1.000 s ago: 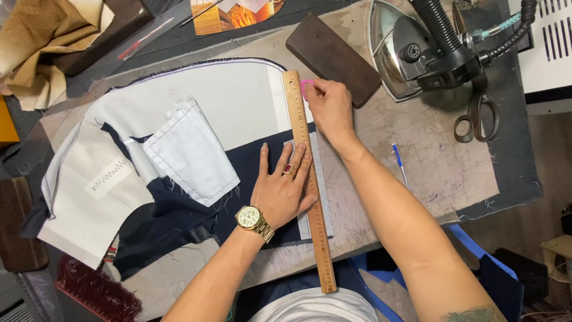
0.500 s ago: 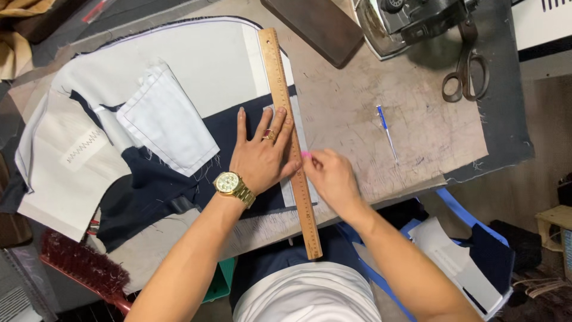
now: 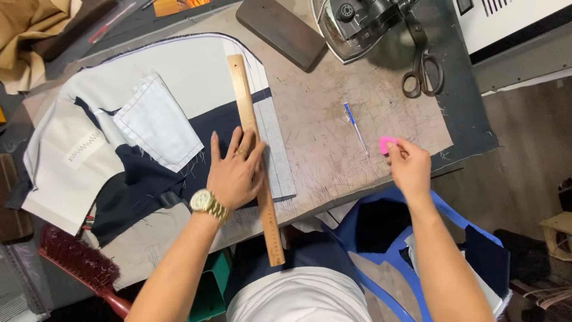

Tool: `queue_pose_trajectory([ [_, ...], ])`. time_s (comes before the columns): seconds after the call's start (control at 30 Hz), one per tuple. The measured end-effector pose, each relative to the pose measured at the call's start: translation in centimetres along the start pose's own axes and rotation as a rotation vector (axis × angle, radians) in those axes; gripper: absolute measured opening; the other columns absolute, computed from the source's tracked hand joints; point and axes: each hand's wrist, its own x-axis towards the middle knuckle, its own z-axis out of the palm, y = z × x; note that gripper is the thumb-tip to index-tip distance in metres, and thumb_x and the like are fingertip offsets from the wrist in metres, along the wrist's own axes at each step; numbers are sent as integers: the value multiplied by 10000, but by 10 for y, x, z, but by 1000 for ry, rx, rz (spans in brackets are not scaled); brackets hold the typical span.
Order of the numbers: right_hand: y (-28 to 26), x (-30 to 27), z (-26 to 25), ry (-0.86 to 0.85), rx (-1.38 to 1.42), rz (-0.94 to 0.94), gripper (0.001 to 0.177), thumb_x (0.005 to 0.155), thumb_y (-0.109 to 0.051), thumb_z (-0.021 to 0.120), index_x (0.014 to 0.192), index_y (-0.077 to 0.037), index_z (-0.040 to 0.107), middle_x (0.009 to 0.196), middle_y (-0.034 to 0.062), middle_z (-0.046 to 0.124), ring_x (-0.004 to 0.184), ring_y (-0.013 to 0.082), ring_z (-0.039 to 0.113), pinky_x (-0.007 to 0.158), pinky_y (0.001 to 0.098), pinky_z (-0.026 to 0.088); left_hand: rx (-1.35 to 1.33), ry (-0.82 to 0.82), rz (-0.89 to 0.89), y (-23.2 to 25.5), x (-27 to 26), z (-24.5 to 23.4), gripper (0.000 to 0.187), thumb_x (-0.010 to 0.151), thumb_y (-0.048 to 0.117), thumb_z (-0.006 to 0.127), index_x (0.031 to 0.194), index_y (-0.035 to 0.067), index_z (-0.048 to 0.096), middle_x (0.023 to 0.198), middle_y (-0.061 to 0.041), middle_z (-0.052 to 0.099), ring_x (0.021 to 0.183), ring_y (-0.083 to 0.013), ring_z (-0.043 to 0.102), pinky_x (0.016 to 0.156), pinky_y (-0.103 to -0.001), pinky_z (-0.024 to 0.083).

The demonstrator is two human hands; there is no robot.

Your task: The person irons pieces of dark fabric, uses a wooden block to press seams, and marks the fabric using a ruler and chalk before cutting along the marked lines with shears.

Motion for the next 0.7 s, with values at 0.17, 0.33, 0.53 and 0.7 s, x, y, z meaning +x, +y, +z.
queue_pose_trajectory([
  [0.17, 23, 38, -13, 140, -325, -292, 331, 1002, -151, 794, 1211, 99, 736, 924, 226, 736, 876, 399, 723, 752, 498, 558, -43, 176, -283, 43, -86, 73, 546, 915, 689, 583, 1202, 229, 642, 1059, -54, 643, 1071, -260, 631, 963, -526, 393],
  [0.33, 2, 100, -22, 184, -371, -554, 96, 1052, -25, 717, 1110, 50, 707, 1091, 192, 693, 998, 349, 598, 855, 467, 483, -120, 227, -600, 80, -158, 68, 403, 925, 519, 680, 1157, 193, 626, 989, -69, 647, 655, -273, 665, 388, -406, 469],
  [0.53, 18, 170, 0, 150, -544, -650, 223, 1010, -69, 634, 1131, 72, 756, 1288, 287, 646, 1038, 455, 491, 896, 514, 458, -355, 400, -845, 48, -256, 98, 205, 976, 208, 613, 1153, 152, 699, 908, -26, 701, 740, -272, 663, 622, -423, 509],
  [0.7, 52, 200, 1, 260, -653, -665, 341, 928, -91, 642, 1162, 97, 803, 990, 345, 722, 834, 517, 591, 792, 497, 452, -377, 676, -1407, -75, -347, 75, 173, 1166, 85, 520, 1115, 22, 672, 851, -114, 687, 733, -268, 653, 643, -421, 525],
])
